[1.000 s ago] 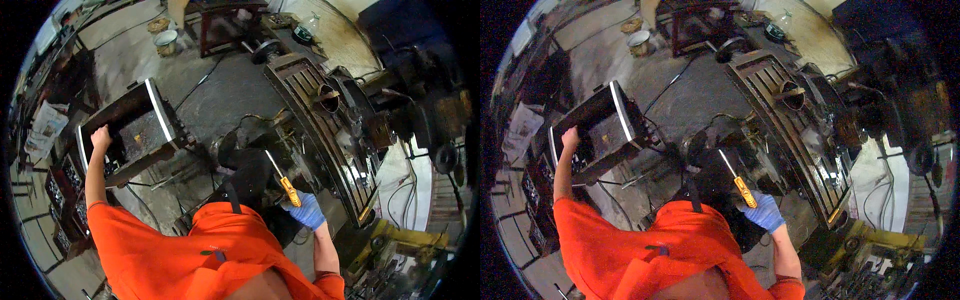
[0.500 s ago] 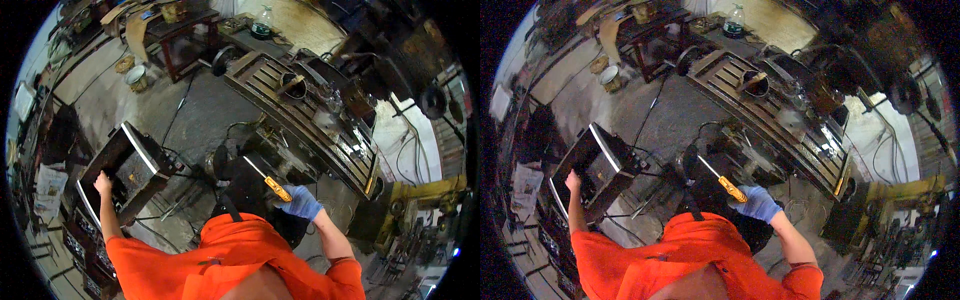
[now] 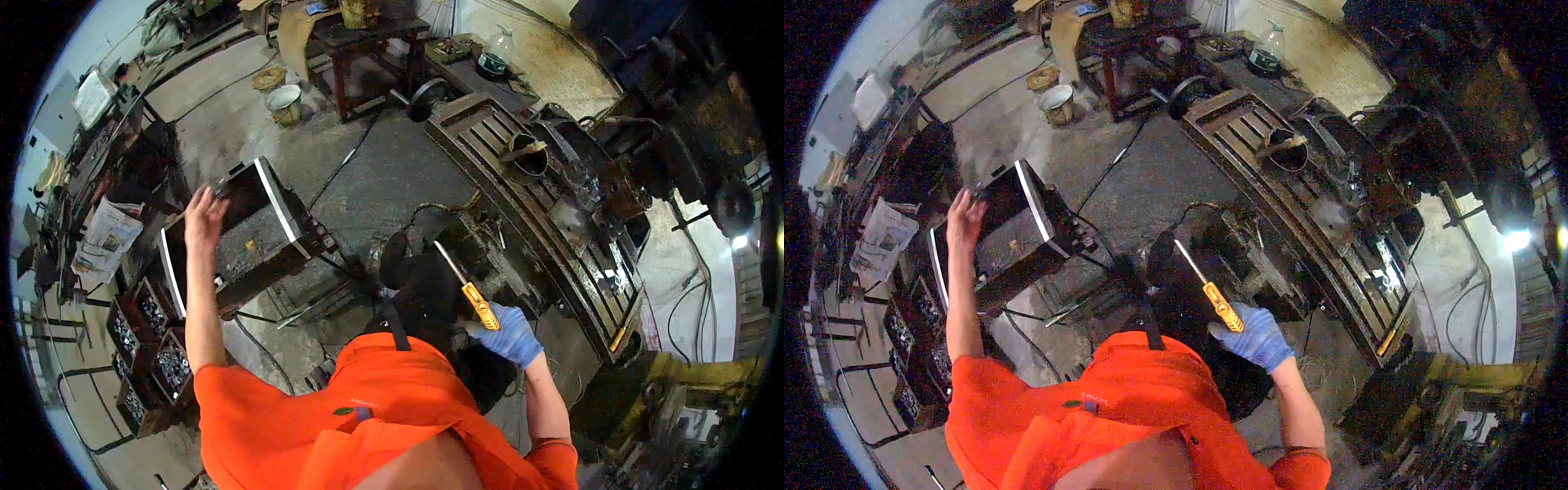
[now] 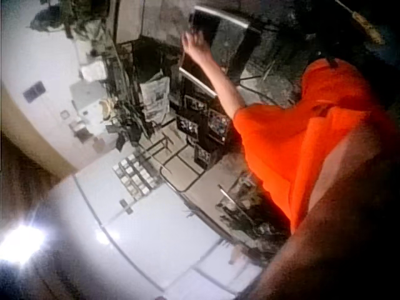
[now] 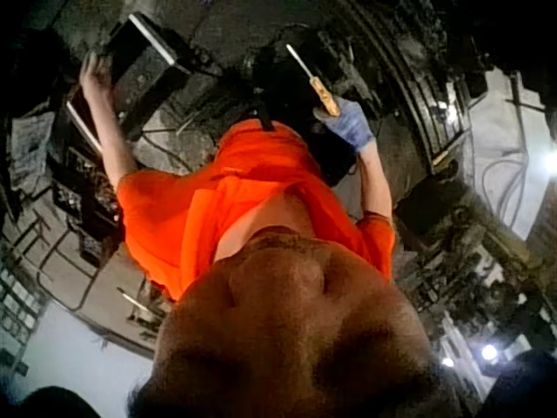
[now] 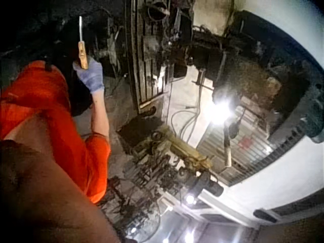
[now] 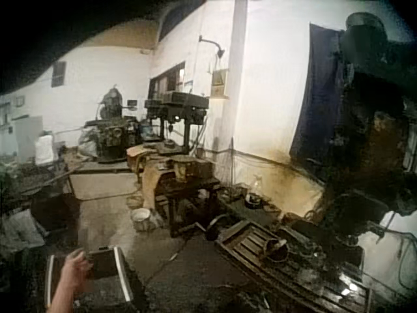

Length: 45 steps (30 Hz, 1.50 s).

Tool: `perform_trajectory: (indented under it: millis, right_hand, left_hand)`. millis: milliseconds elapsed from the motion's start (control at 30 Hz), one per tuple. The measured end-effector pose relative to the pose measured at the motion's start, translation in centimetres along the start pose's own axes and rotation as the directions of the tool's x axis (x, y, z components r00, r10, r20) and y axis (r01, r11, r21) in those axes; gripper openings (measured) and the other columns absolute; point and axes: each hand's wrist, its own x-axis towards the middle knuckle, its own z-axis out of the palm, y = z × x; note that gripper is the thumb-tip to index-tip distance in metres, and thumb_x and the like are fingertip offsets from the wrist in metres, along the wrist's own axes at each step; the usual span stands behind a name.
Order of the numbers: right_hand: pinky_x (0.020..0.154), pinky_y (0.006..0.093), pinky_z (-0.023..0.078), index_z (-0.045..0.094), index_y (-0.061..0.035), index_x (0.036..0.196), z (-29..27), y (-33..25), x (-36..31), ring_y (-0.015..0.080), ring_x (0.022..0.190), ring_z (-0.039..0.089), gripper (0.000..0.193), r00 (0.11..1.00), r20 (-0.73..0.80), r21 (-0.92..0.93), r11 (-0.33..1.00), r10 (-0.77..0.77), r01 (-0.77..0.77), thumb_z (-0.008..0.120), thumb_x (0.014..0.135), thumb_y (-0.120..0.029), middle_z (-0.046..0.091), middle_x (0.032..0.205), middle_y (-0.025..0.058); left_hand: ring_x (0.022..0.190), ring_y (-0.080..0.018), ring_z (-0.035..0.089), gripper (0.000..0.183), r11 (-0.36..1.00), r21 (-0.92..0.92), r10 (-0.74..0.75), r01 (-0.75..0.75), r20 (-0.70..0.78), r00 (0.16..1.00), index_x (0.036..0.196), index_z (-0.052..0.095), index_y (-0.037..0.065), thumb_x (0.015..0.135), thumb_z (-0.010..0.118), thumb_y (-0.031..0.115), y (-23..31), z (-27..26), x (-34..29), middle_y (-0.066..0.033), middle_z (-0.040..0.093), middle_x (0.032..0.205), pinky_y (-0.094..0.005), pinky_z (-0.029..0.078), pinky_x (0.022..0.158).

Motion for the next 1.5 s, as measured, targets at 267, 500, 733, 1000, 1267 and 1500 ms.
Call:
perform_trajectory:
  millis: [267,500,733,1000,1267,1500]
  right_hand:
    - [0.066,0.0428,0.046,0.059,-0.0053,0.087,-3.4,-2.8,-1.4,0.0374,0.074,0.057,0.042,0.997,-0.069,-0.010,0.999,-0.041,0.040,0.058,0.073,-0.045,0.059,0.075,0.0207]
    - [0.062,0.0430,0.045,0.062,-0.0043,0.072,-4.8,1.9,-3.1,0.0373,0.066,0.058,0.049,0.981,-0.142,-0.123,0.981,0.134,-0.152,0.048,0.075,-0.051,0.058,0.067,0.0211]
    - [0.053,0.0305,0.045,0.062,-0.0018,0.072,-8.0,8.4,-8.5,0.0170,0.056,0.058,0.030,0.837,-0.367,0.356,0.892,0.407,-0.277,0.065,0.074,-0.032,0.060,0.059,0.0095]
    - [0.060,0.0269,0.046,0.066,-0.0041,0.083,-5.0,22.8,-3.6,0.0140,0.065,0.061,0.032,0.719,-0.544,0.522,0.845,0.432,-0.113,0.073,0.067,-0.031,0.066,0.074,0.0098]
    - [0.065,0.0345,0.047,0.065,-0.0097,0.090,-1.5,20.6,-3.7,0.0313,0.074,0.061,0.042,0.511,-0.610,0.445,0.795,0.606,-0.412,0.060,0.070,-0.046,0.063,0.081,0.0150]
    - [0.070,0.0318,0.048,0.064,-0.0017,0.092,-1.2,18.6,-9.2,0.0251,0.080,0.064,0.037,0.521,-0.657,0.473,0.836,0.545,-0.279,0.066,0.072,-0.033,0.064,0.086,0.0166]
  left_hand:
    - [0.069,-0.0225,0.060,0.019,0.975,0.032,-0.189,0.219,0.635,0.749,0.089,0.050,0.000,0.083,0.055,0.018,-5.9,21.5,-5.1,-0.0151,0.060,0.079,-0.0337,0.049,0.062]
    - [0.078,-0.0247,0.061,0.013,0.916,0.294,-0.394,0.274,0.792,0.467,0.089,0.046,-0.003,0.077,0.049,0.001,-15.9,33.4,-11.2,-0.0182,0.059,0.084,-0.0368,0.053,0.067]
    - [0.070,-0.0249,0.059,0.018,0.610,0.286,-0.272,-0.739,0.952,0.144,0.087,0.051,-0.003,0.072,0.055,0.006,-20.5,44.5,-15.3,-0.0133,0.058,0.074,-0.0339,0.045,0.062]
    - [0.084,-0.0309,0.055,0.020,0.251,0.018,-0.027,-0.968,1.000,0.012,0.091,0.057,0.008,0.072,0.058,0.012,-27.7,54.0,-17.4,-0.0125,0.057,0.083,-0.0432,0.041,0.076]
    - [0.078,-0.0272,0.058,0.017,0.213,0.000,0.026,-0.977,1.000,0.006,0.087,0.060,0.010,0.072,0.058,0.016,-29.3,54.5,-16.7,-0.0087,0.061,0.083,-0.0392,0.041,0.074]
    - [0.077,-0.0310,0.058,0.019,0.200,0.013,0.086,-0.980,0.996,0.031,0.088,0.061,0.007,0.073,0.060,0.018,-31.7,57.5,-17.6,-0.0120,0.061,0.084,-0.0407,0.044,0.072]
